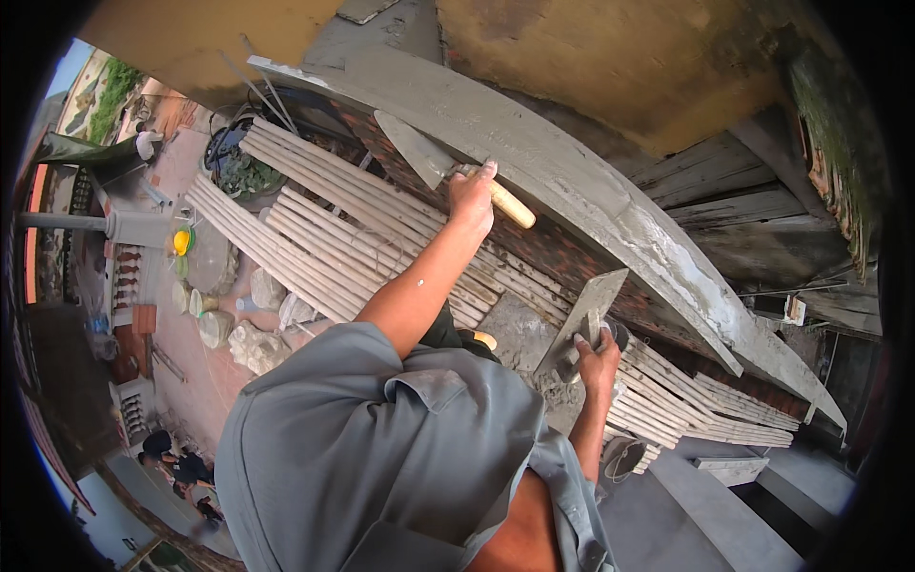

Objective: The person applies wet cement to a curved wall section using a trowel and a straightedge. They repeatedly scoop cement from a nearby pile, spread it along the wall, and smooth the surface with the straightedge to create an even finish.

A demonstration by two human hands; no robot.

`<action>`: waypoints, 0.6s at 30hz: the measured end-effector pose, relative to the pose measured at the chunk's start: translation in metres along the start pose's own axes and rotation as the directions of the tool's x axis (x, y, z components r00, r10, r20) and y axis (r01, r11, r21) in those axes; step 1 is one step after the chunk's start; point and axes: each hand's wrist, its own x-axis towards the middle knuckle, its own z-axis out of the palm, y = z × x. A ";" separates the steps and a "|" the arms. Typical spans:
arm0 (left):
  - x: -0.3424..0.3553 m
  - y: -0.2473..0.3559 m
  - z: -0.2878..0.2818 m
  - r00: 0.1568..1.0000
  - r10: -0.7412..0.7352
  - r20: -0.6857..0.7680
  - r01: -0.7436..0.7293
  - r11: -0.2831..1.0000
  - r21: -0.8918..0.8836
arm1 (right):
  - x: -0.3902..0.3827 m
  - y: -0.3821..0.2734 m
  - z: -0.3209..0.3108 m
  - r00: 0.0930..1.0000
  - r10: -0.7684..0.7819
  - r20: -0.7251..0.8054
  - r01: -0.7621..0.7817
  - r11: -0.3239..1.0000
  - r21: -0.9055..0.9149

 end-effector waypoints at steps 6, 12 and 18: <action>0.003 0.004 -0.016 0.997 0.008 0.082 -0.019 0.992 0.128 | -0.001 -0.005 0.016 0.999 -0.024 -0.031 0.027 0.993 0.115; 0.004 0.039 -0.085 0.989 0.096 0.109 -0.138 0.850 0.509 | 0.003 -0.019 0.036 1.000 0.001 -0.015 0.003 0.957 0.290; 0.032 0.096 -0.151 0.822 0.523 0.224 -0.425 0.303 0.853 | -0.001 -0.032 0.039 0.998 -0.021 -0.065 0.041 0.946 0.321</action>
